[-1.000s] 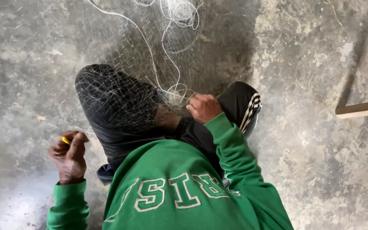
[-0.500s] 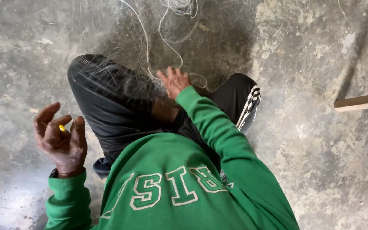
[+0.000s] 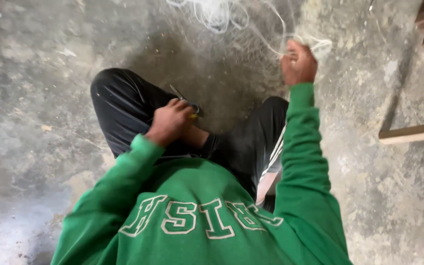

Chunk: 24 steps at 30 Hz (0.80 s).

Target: The person repairs a fishing net by cutting away damaged sections with scissors, then pulling and shifting the net by hand.

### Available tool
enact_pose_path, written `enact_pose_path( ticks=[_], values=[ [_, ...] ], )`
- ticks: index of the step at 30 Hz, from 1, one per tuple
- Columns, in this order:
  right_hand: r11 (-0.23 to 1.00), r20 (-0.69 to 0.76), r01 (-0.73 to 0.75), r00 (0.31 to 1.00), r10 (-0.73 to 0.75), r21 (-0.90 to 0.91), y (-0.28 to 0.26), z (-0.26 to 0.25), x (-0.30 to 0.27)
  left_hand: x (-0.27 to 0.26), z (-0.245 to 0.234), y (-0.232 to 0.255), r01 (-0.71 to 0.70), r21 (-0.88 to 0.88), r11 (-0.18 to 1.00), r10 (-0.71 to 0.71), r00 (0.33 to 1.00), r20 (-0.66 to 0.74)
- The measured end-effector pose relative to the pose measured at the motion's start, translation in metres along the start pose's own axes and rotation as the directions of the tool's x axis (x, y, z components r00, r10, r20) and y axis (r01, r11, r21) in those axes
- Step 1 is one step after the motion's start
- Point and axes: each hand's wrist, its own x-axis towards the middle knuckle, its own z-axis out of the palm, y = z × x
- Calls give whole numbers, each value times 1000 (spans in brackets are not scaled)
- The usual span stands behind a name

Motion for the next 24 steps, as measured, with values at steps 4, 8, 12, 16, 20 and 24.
enact_pose_path(
  ticks=[4, 8, 12, 16, 20, 24],
  values=[
    [995, -83, 30, 996, -22, 98, -82, -25, -34, 46, 78, -15, -117, 393, 912, 39, 979, 201],
    [984, -16, 128, 992, -127, 121, -132, -23, -80, 49, 121, -36, -219, 382, 898, 107, 950, 292],
    [959, 115, 238, 959, -257, 156, -173, -7, -119, 33, 119, -41, -230, 354, 906, 100, 931, 350],
    [923, 403, 286, 836, -371, 256, -168, 44, -170, 7, 90, -34, -94, 202, 975, 75, 992, 100],
    [900, 534, 413, 734, -420, 141, -153, 80, -209, -23, 36, -23, 219, -251, 943, -275, 936, -218],
    [925, 521, 335, 765, -378, 178, -189, 66, -189, -3, -17, -20, 338, -562, 755, -588, 727, -354]
  ],
)
